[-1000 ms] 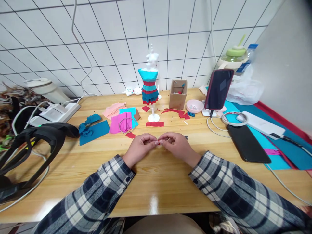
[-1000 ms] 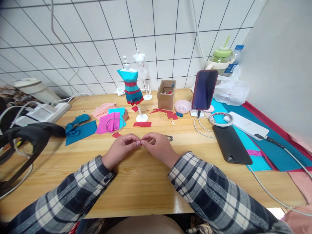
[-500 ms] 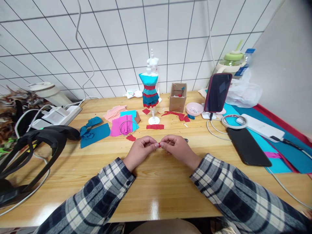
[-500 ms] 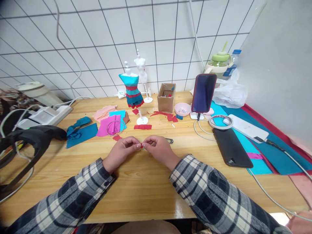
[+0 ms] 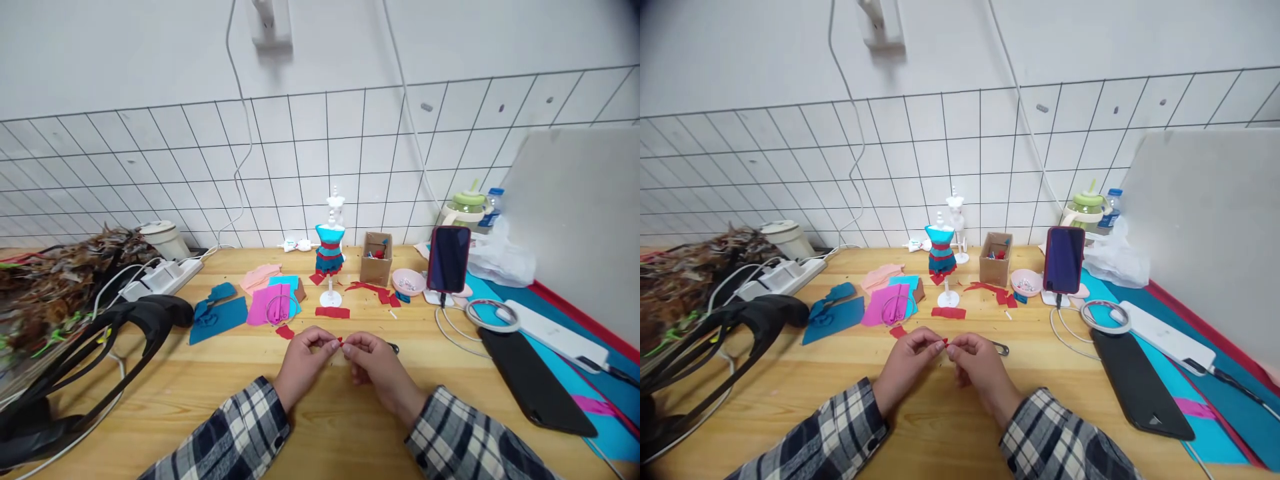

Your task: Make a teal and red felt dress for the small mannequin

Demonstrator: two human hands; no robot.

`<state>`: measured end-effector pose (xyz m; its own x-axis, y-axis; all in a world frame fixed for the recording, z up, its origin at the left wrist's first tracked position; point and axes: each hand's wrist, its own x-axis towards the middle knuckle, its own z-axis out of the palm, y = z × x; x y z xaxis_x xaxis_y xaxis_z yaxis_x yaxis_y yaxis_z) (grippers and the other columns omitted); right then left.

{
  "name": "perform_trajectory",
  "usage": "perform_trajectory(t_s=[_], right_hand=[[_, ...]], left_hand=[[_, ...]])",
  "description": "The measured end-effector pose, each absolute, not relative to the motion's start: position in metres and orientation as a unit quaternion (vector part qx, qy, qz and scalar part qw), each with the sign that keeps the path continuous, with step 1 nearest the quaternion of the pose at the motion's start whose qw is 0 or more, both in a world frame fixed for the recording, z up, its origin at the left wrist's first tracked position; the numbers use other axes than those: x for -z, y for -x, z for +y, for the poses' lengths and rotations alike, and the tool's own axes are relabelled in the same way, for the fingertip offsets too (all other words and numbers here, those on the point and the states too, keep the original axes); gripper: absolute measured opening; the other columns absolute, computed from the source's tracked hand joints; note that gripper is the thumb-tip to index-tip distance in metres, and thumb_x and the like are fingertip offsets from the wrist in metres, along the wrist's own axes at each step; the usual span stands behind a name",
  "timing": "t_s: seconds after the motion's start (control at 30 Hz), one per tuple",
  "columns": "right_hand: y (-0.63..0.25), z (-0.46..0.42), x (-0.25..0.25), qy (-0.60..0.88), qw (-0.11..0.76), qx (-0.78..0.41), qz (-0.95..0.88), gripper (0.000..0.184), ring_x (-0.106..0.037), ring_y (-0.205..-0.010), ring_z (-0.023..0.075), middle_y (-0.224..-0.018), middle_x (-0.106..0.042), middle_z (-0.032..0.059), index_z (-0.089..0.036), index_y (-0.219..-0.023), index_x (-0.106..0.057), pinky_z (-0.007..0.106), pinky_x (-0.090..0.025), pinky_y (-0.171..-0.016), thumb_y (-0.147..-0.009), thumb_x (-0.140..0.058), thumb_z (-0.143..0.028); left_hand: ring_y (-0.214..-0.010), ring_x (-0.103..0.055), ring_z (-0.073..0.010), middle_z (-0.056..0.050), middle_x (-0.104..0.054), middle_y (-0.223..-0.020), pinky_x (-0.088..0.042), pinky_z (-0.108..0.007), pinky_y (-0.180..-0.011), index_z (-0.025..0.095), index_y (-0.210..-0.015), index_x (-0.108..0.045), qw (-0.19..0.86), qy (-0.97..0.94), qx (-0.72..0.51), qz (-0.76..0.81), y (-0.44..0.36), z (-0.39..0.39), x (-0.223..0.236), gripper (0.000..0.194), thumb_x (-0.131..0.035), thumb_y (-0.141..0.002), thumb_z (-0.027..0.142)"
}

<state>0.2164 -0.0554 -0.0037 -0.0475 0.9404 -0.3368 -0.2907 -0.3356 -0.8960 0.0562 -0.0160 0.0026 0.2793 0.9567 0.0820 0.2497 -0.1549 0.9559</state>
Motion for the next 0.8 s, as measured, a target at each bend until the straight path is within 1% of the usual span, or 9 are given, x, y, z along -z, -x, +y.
perform_trajectory(t_s=[0.1, 0.17, 0.3, 0.4, 0.57, 0.7, 0.8], right_hand=[[-0.2182, -0.0559, 0.0001, 0.494, 0.495, -0.644, -0.310, 0.037, -0.046, -0.045, 0.0050, -0.065, -0.054, -0.0068, -0.018, -0.077, -0.055, 0.018, -0.040, -0.039, -0.063, -0.076, -0.045], [-0.2207, -0.0564, -0.0029, 0.490, 0.501, -0.638, -0.319, 0.034, -0.046, -0.045, 0.0048, -0.067, -0.055, -0.0063, -0.019, -0.077, -0.054, 0.018, -0.041, -0.040, -0.066, -0.074, -0.044], [-0.2232, -0.0578, -0.0069, 0.492, 0.473, -0.645, -0.343, 0.036, -0.050, -0.049, 0.0061, -0.075, -0.060, -0.0029, -0.018, -0.085, -0.059, 0.019, -0.043, -0.039, -0.067, -0.072, -0.047], [-0.2225, -0.0580, -0.0063, 0.499, 0.458, -0.637, -0.368, 0.038, -0.050, -0.047, 0.0064, -0.071, -0.059, -0.0030, -0.017, -0.082, -0.060, 0.019, -0.043, -0.039, -0.066, -0.073, -0.049], [-0.2240, -0.0564, -0.0049, 0.505, 0.461, -0.619, -0.385, 0.034, -0.048, -0.044, 0.0060, -0.065, -0.057, -0.0049, -0.017, -0.080, -0.060, 0.020, -0.043, -0.040, -0.068, -0.072, -0.046], [-0.2259, -0.0557, -0.0052, 0.517, 0.466, -0.593, -0.405, 0.030, -0.048, -0.043, 0.0064, -0.063, -0.057, -0.0049, -0.017, -0.079, -0.060, 0.021, -0.043, -0.041, -0.070, -0.069, -0.044], [-0.2257, -0.0558, -0.0042, 0.521, 0.459, -0.588, -0.415, 0.029, -0.048, -0.043, 0.0062, -0.064, -0.057, -0.0047, -0.017, -0.079, -0.061, 0.021, -0.043, -0.041, -0.070, -0.068, -0.044]], left_hand=[[-0.078, -0.063, -0.0200, -0.007, -0.070, -0.081, -0.050, -0.032, -0.076, 0.017, -0.076, -0.069, 0.465, -0.659, -0.375, 0.457, -0.0573, -0.0190, -0.0035, 0.021, -0.069, -0.076, 0.038], [-0.079, -0.063, -0.0198, -0.007, -0.070, -0.081, -0.050, -0.032, -0.077, 0.017, -0.077, -0.069, 0.469, -0.660, -0.370, 0.455, -0.0579, -0.0204, -0.0043, 0.023, -0.067, -0.077, 0.039], [-0.077, -0.062, -0.0189, -0.006, -0.069, -0.080, -0.050, -0.031, -0.076, 0.016, -0.078, -0.068, 0.470, -0.655, -0.375, 0.458, -0.0585, -0.0209, -0.0045, 0.025, -0.067, -0.077, 0.041], [-0.077, -0.062, -0.0185, -0.006, -0.069, -0.079, -0.050, -0.031, -0.076, 0.016, -0.077, -0.067, 0.474, -0.653, -0.373, 0.457, -0.0589, -0.0208, -0.0047, 0.024, -0.068, -0.076, 0.040], [-0.076, -0.061, -0.0180, -0.006, -0.069, -0.080, -0.049, -0.030, -0.074, 0.015, -0.078, -0.068, 0.477, -0.658, -0.362, 0.456, -0.0594, -0.0212, -0.0075, 0.022, -0.069, -0.075, 0.037], [-0.082, -0.063, -0.0191, -0.007, -0.071, -0.088, -0.049, -0.031, -0.079, 0.016, -0.086, -0.070, 0.487, -0.654, -0.362, 0.452, -0.0588, -0.0206, -0.0088, 0.023, -0.068, -0.076, 0.037], [-0.082, -0.064, -0.0192, -0.007, -0.071, -0.087, -0.050, -0.030, -0.078, 0.016, -0.084, -0.070, 0.480, -0.659, -0.361, 0.453, -0.0581, -0.0197, -0.0081, 0.022, -0.070, -0.075, 0.037]])
